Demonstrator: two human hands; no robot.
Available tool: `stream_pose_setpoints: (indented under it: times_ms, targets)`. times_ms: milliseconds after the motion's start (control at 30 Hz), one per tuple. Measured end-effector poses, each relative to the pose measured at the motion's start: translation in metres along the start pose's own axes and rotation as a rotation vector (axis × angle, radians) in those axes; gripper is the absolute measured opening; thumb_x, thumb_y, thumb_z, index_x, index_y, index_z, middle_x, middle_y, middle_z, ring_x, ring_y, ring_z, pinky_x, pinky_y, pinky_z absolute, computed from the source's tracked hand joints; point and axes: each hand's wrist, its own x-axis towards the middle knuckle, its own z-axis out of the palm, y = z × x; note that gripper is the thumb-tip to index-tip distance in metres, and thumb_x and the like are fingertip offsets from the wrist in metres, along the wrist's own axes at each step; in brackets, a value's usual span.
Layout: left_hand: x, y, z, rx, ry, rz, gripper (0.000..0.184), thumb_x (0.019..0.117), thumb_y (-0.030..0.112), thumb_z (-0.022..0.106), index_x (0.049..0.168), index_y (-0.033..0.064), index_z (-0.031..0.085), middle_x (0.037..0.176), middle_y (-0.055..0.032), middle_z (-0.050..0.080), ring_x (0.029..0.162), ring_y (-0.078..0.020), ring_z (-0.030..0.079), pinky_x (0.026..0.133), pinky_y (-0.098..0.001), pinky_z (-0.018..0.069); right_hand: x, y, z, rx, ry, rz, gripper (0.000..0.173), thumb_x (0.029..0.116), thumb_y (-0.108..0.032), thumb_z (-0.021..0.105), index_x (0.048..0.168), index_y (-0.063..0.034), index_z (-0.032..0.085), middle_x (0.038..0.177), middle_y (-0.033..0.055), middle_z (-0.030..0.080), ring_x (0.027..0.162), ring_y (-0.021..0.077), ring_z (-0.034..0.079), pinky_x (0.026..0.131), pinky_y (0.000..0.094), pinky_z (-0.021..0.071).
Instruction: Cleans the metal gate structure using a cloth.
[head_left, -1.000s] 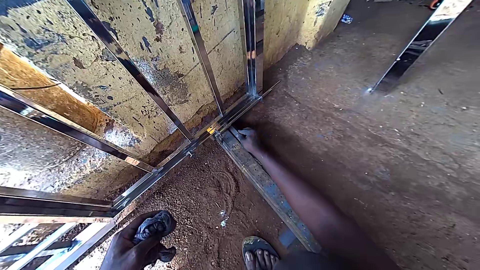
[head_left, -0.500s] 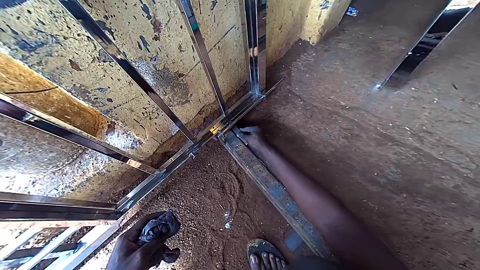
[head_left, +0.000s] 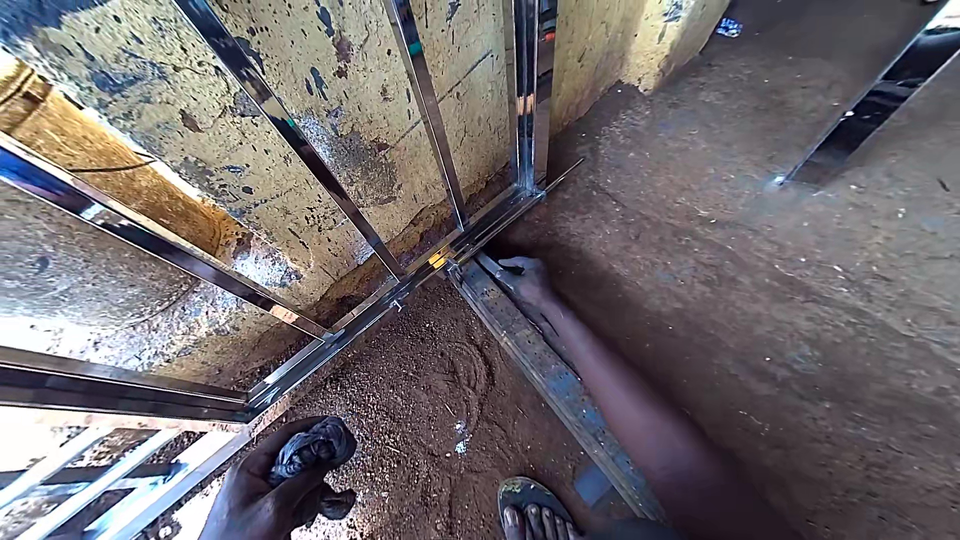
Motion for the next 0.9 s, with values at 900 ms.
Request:
stream_pose_setpoints:
  times_ms: [900]
  targets:
    - [0.001, -0.003, 0.000, 0.020, 0.010, 0.053, 0.044, 0.0788, 0.001, 0.068, 0.122, 0.0082, 0.066, 0.097, -0.0003, 0.074, 0.069, -0.0117, 0.070, 0.058, -0.0315, 0.0609, -0.029, -0.036, 0.020, -0.395, -0.040, -0.122, 0.046, 0.0891, -0.021, 0.078, 0.127, 0.0018, 0.069, 0.121, 0.0226, 0.070, 0.114, 0.0368, 0.067, 0.102, 0.0527, 0.0511]
